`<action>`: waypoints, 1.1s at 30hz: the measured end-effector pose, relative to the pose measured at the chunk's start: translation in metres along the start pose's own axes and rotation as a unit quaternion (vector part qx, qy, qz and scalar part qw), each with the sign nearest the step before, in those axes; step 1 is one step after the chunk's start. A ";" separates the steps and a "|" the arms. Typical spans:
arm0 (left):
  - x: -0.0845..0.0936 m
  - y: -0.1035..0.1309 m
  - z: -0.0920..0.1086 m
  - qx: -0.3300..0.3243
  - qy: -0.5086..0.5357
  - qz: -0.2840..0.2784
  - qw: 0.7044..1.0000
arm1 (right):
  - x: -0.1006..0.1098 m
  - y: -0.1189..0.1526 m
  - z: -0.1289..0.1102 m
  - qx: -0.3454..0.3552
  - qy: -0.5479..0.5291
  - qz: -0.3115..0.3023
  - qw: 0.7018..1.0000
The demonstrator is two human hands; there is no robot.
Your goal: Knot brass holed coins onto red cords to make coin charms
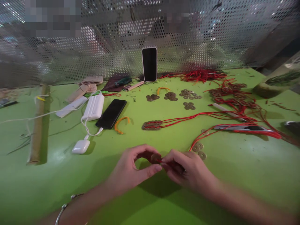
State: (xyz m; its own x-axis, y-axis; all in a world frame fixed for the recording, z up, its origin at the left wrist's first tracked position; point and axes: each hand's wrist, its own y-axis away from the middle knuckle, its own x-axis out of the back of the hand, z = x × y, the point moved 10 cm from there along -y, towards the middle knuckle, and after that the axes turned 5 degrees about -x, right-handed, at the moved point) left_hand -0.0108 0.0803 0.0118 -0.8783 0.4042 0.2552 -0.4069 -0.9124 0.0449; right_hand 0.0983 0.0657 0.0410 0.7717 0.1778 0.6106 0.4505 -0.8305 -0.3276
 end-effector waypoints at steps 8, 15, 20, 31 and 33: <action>0.005 -0.002 -0.017 0.069 -0.010 0.025 0.997 | -0.007 0.002 -0.011 0.086 0.138 0.009 0.987; 0.012 -0.003 -0.022 0.091 0.039 0.050 0.994 | 0.008 -0.004 -0.002 0.048 0.134 0.003 0.990; 0.015 -0.005 -0.025 0.103 0.057 0.063 0.991 | 0.024 -0.006 -0.003 0.058 0.086 0.047 0.993; 0.020 -0.003 -0.028 0.104 0.077 0.092 0.987 | 0.038 -0.003 -0.018 0.116 0.068 0.105 0.985; 0.023 -0.002 -0.028 0.100 0.069 0.104 0.987 | 0.038 -0.005 -0.015 0.096 0.059 0.095 0.989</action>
State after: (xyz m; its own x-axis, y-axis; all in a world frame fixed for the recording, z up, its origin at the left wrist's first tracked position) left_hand -0.0374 0.0934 -0.0096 -0.9688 0.2001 0.1462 -0.1696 -0.9654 0.1979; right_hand 0.1183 0.0689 0.0765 0.7976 -0.0434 0.6016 0.3884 -0.7261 -0.5674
